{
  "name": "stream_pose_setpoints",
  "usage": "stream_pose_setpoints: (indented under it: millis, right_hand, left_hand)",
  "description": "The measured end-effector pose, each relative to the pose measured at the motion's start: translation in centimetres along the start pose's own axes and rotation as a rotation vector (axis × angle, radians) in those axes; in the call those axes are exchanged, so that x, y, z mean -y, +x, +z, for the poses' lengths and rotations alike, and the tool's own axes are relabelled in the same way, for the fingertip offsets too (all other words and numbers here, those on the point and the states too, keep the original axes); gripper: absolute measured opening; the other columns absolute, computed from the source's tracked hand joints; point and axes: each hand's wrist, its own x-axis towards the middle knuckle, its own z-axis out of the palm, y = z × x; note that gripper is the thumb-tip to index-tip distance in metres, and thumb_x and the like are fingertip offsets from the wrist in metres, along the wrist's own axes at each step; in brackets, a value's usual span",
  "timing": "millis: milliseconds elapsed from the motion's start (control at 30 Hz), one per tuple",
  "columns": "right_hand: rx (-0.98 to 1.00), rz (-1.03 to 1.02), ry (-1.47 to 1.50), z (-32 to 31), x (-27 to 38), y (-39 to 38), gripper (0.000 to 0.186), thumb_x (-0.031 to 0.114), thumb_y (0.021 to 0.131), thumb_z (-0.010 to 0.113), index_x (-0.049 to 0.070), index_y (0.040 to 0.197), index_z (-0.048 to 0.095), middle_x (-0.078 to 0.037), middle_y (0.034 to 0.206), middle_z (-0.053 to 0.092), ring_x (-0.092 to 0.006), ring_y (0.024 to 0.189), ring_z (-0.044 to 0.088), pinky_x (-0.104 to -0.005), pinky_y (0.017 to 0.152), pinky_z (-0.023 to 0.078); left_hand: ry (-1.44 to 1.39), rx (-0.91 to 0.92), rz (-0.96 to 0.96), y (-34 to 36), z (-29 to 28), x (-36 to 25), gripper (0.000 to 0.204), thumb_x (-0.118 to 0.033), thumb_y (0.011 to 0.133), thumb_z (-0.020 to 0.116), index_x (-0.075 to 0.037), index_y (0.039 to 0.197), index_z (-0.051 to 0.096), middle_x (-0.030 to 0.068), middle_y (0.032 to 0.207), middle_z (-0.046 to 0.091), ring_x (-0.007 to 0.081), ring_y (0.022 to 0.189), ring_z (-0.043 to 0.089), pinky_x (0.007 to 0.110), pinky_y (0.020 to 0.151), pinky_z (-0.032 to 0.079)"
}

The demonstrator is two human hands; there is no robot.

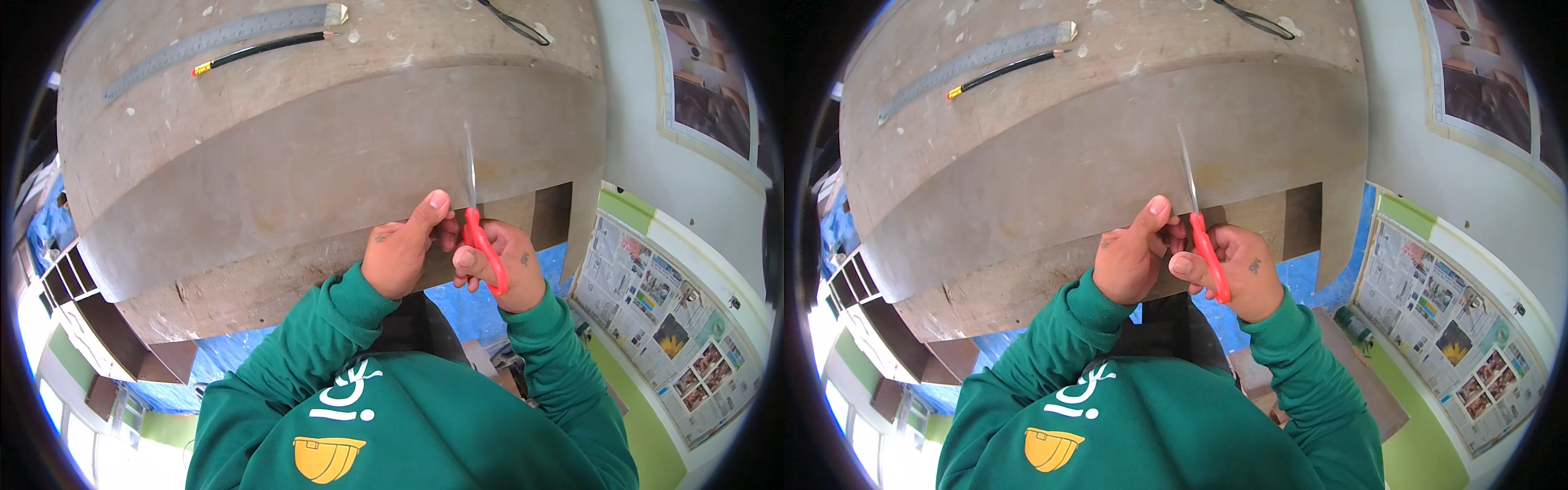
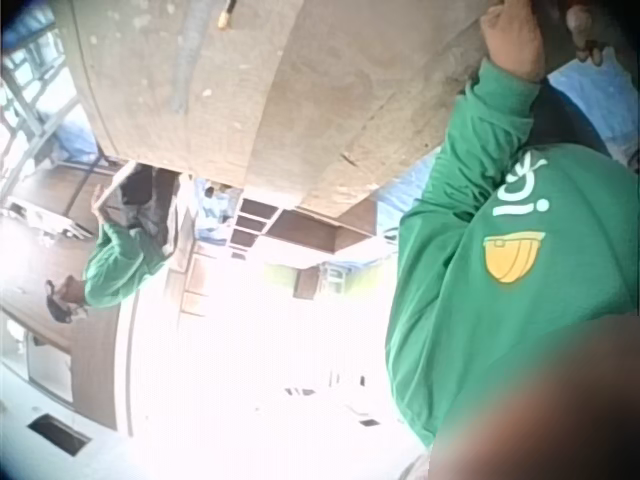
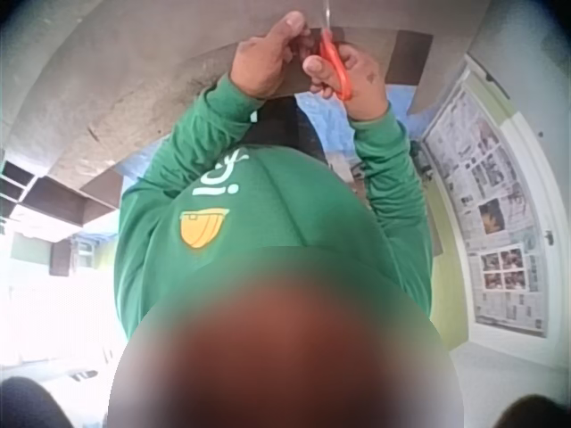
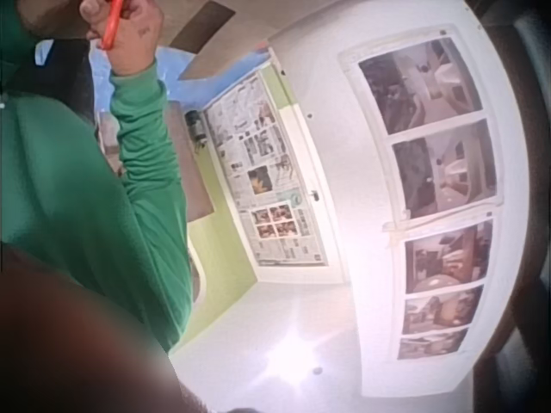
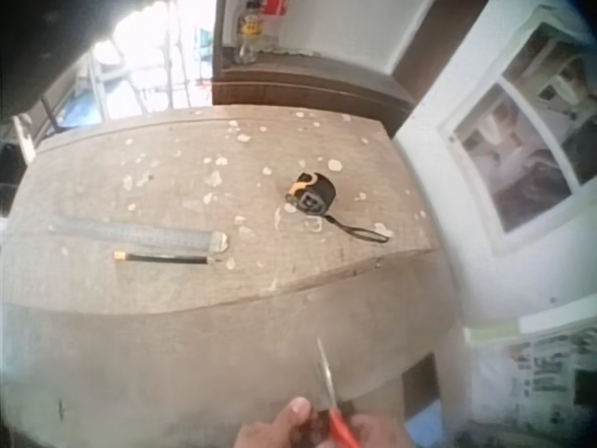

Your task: The person uses red-handled scissors to trim a small piece of material on a wooden board, then measures and marks the board with a tape measure and pencil. They walk through the room and pick up a long wooden plank, carrying it across the space.

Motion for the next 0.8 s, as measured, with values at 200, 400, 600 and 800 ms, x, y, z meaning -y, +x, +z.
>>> stream_pose_setpoints:
  millis: [200, 400, 600, 800]
  right_hand:
    - [0.006, 0.019, 0.039, 0.16, -0.15, -0.65, 0.057, 0.046, 0.071, 0.087, -0.004, 0.085, 0.061, -0.005, 0.072, 0.061, -0.0106, 0.059, 0.059, -0.0234, 0.051, 0.048]
    - [0.017, 0.025, 0.032, 0.14, 0.04, -0.7, 0.057, 0.045, 0.072, 0.086, -0.004, 0.087, 0.062, -0.005, 0.072, 0.061, -0.0099, 0.059, 0.058, -0.0238, 0.052, 0.049]
    - [0.004, 0.019, 0.015, 0.1, 0.21, -0.48, 0.056, 0.043, 0.072, 0.087, -0.004, 0.087, 0.061, -0.005, 0.073, 0.061, -0.0101, 0.06, 0.058, -0.0243, 0.053, 0.05]
    - [0.001, 0.015, -0.007, -0.21, -0.05, -0.23, 0.055, 0.042, 0.071, 0.087, -0.004, 0.086, 0.061, -0.005, 0.073, 0.061, -0.0105, 0.06, 0.058, -0.0247, 0.052, 0.05]
  left_hand:
    - [0.049, 0.0, -0.004, -0.01, -0.48, 0.48, 0.04, -0.04, 0.094, 0.064, 0.0, 0.096, 0.063, 0.0078, 0.09, 0.062, 0.0173, 0.084, 0.055, 0.032, 0.077, 0.044]
    - [0.098, 0.005, 0.041, -0.11, -0.35, 0.44, 0.048, -0.048, 0.093, 0.063, 0.0, 0.094, 0.067, 0.0055, 0.089, 0.063, 0.0125, 0.081, 0.055, 0.027, 0.071, 0.042]
    - [0.112, 0.044, 0.087, 0.54, -0.79, 0.71, 0.046, -0.048, 0.094, 0.062, -0.002, 0.093, 0.068, 0.004, 0.088, 0.063, 0.0124, 0.081, 0.055, 0.027, 0.071, 0.041]
    - [0.062, 0.046, 0.093, 0.71, -0.64, 0.54, 0.032, -0.032, 0.098, 0.06, -0.001, 0.093, 0.063, 0.0075, 0.088, 0.063, 0.0195, 0.081, 0.056, 0.035, 0.077, 0.045]
